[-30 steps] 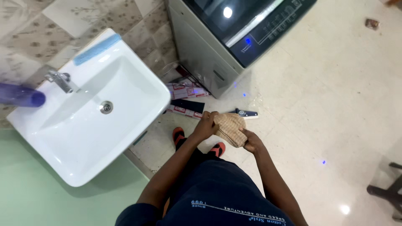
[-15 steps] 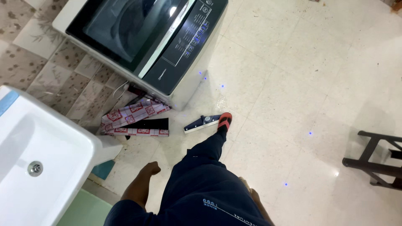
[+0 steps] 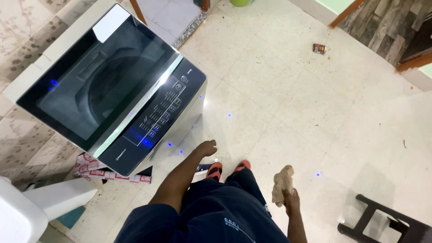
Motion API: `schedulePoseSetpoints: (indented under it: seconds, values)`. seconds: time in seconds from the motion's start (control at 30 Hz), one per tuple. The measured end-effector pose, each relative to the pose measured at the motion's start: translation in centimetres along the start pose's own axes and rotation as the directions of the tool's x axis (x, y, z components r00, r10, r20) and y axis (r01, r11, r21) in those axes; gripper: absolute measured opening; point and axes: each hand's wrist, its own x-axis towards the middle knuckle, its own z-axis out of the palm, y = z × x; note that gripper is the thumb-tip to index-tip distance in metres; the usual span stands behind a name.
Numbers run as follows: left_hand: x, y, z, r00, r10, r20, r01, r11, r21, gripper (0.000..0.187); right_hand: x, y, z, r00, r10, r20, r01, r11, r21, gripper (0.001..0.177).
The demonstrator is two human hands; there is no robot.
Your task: The person rinses a cloth in a sink, wipes the handles and body of a faucet, and then moves to another bathroom to wipe a second faucet with the cloth.
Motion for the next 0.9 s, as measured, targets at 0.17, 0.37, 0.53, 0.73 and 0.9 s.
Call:
schedulePoseSetpoints:
  seconds: [0.17,0.37,0.53,0.73,0.9]
  values:
    - [9.9,4.1,-3.9,0.995,-0.05,-0.082,0.044,0.996,-0.072,0.047,10.9,-7.1,-2.0,0.997,-0.046,0.057,0.038,0.989,0.143,0.032]
    - [11.9,3.1,-6.1,0.962,-0.271,-0.036,0.27,0.962,-0.028,0.048,23.1,-10.8,-2.5,0.936,0.222,0.274,-0.05,0.853,-0.52,0.035]
    - [12.2,2.3,-9.5,0.82,-0.554,0.145,0.568,0.818,-0.087,0.045,33.3,-23.4,0.6,0.866,0.27,0.421,0.126,0.697,-0.706,0.038]
    - [17.0,3.5,-10.1,0.699,-0.662,-0.271,0.384,0.667,-0.639,0.036,44.2,-46.1,10.8,0.857,0.115,0.503,0.303,0.677,-0.671,0.042]
    - [24.9,3.6,-15.3,0.712,-0.695,0.103,0.539,0.446,-0.714,0.028,51.8,-63.9,23.0,0.817,-0.074,0.572,0.491,0.609,-0.623,0.04]
